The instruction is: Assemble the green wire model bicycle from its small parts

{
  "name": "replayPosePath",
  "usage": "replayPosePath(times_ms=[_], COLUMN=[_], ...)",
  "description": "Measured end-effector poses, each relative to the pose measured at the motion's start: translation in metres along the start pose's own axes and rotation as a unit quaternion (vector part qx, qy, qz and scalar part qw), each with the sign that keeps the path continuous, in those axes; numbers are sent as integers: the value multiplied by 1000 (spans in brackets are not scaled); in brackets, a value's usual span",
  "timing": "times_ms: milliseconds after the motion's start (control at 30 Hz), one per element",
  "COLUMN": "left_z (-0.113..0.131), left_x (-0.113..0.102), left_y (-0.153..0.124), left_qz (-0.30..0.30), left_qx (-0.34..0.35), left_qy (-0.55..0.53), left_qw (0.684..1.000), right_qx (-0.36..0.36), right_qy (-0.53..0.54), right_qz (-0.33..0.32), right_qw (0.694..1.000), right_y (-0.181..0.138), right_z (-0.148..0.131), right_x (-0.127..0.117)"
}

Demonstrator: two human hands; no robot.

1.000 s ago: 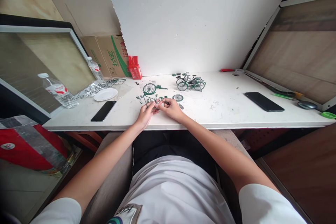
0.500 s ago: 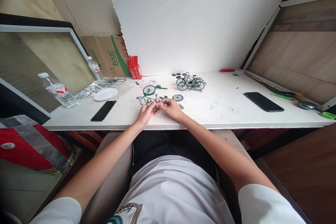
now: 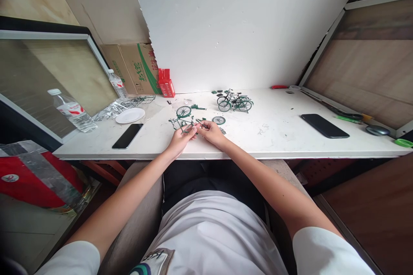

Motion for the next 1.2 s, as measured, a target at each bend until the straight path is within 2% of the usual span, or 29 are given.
replayPosePath(times_ms=[233, 433, 567, 667, 800, 1033, 1200], left_z=[-4, -8, 1, 8, 7, 9, 12], left_x=[-2, -4, -13, -27, -36, -30, -29], left_y=[2, 3, 6, 9, 12, 7, 5], left_qz=[11, 54, 59, 92, 110, 111, 109], left_qx=[12, 20, 46, 88, 86, 78, 81], left_qy=[15, 20, 96, 181, 224, 230, 270], left_qw=[1000, 998, 993, 975, 965, 964, 953], right_qx=[17, 45, -34, -76, -58, -55, -59], right_qy=[29, 110, 64, 42, 30, 0, -31], right_qz=[-1, 96, 81, 71, 79, 94, 79], right_qw=[999, 988, 994, 994, 995, 994, 995], right_y=[4, 7, 8, 8, 9, 5, 3], right_z=[4, 17, 18, 17, 18, 10, 9], right_x=[-1, -9, -7, -6, -7, -6, -5])
Point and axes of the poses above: each hand's wrist, its own y-axis towards the middle knuckle, its own x-axis out of the palm, z = x × y, the point moved 4 cm from there along y, towards the middle knuckle
